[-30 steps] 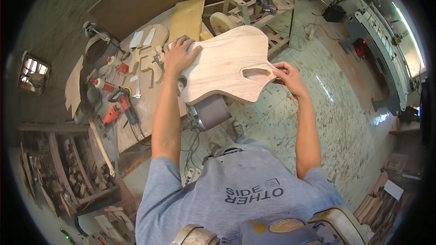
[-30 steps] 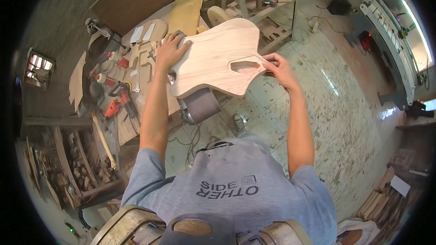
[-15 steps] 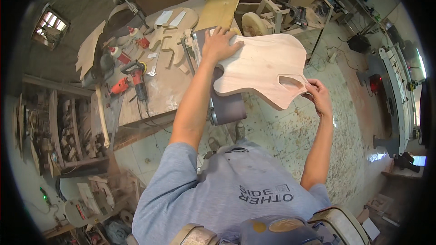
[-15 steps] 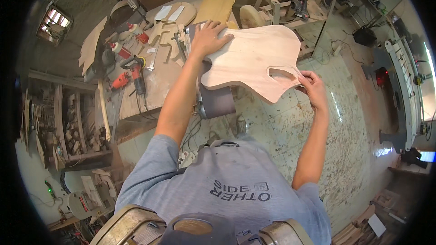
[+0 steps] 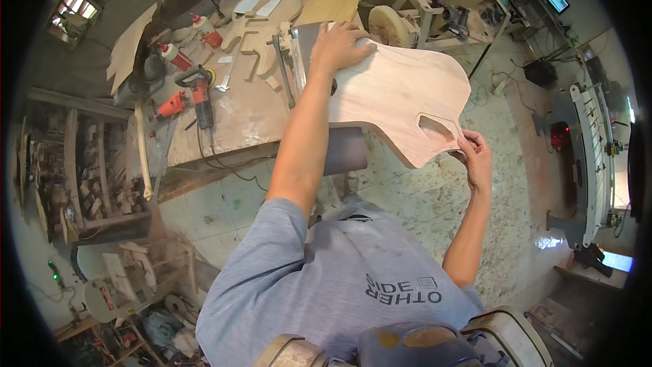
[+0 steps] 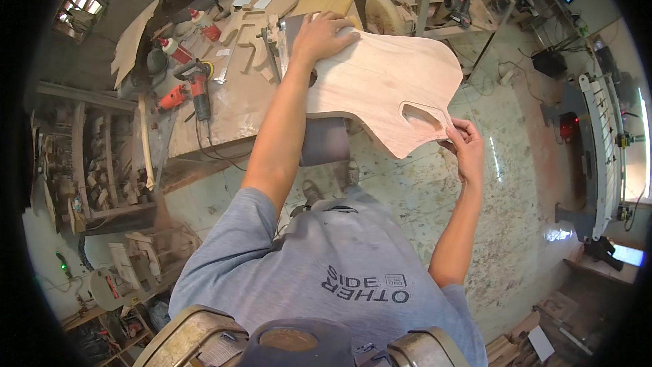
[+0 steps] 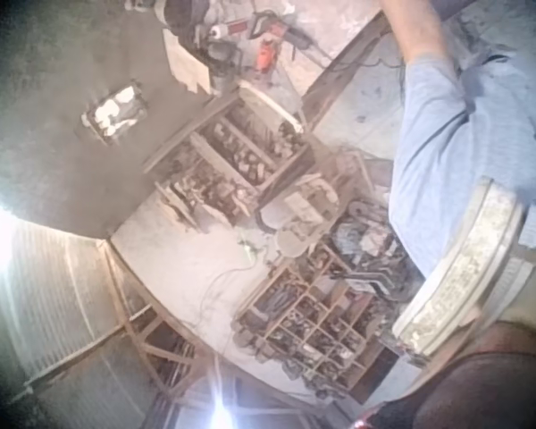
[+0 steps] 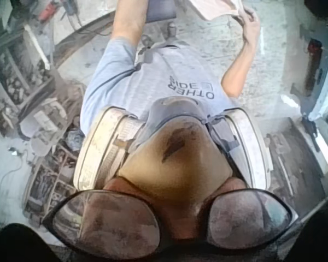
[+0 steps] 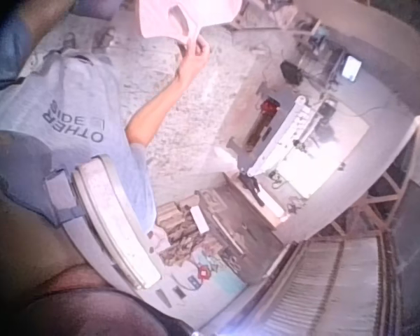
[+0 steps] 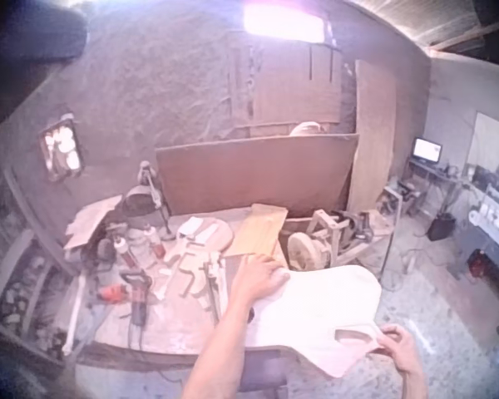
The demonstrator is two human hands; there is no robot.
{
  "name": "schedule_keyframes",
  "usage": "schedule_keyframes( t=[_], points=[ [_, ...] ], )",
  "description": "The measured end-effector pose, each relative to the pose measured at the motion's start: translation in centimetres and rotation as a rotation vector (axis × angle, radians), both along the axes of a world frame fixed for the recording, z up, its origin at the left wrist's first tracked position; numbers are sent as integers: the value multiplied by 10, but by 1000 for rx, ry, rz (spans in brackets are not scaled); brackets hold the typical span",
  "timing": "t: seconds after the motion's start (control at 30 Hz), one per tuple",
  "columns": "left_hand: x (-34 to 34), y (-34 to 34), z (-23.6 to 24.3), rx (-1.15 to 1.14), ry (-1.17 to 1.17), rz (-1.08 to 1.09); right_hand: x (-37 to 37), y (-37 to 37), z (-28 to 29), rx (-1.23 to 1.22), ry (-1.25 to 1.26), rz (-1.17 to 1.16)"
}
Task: The person sands the edges and surfaces of a wooden guitar body using a large stationary belt sander and a handheld power sander, turning the body over to work on both sides.
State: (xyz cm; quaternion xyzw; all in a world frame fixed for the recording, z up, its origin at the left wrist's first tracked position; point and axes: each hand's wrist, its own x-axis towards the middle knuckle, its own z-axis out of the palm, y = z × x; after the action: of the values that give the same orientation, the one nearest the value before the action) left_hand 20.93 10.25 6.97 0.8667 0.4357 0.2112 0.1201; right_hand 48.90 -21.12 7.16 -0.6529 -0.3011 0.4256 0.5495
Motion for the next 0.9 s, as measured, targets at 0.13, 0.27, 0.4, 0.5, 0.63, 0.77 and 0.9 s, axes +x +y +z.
schedule_keyframes(
  t=[0.13, 0.27, 0.4, 0.5, 0.63, 0.77, 0.9],
  points=[
    [12, -10, -1, 3, -33, 11, 22, 1, -1, -14, -23, -11],
    [12, -16, -2, 8, -27, 54, 37, 12, 1, -28, -70, 14],
    [2, -12, -11, 48, -35, 113, 36, 30, 2, -20, -108, 43],
    [-11, -15, -9, 46, -33, 145, 30, 44, 2, -14, -120, 56],
    [-36, -15, -8, 30, 10, 207, 17, 62, -2, 36, -153, 96],
    [-62, -20, -6, 52, 17, 269, 3, 80, -11, 108, -260, 149],
    [-89, -25, -4, 49, 51, 319, -17, 97, -21, 169, -368, 152]
  ],
)
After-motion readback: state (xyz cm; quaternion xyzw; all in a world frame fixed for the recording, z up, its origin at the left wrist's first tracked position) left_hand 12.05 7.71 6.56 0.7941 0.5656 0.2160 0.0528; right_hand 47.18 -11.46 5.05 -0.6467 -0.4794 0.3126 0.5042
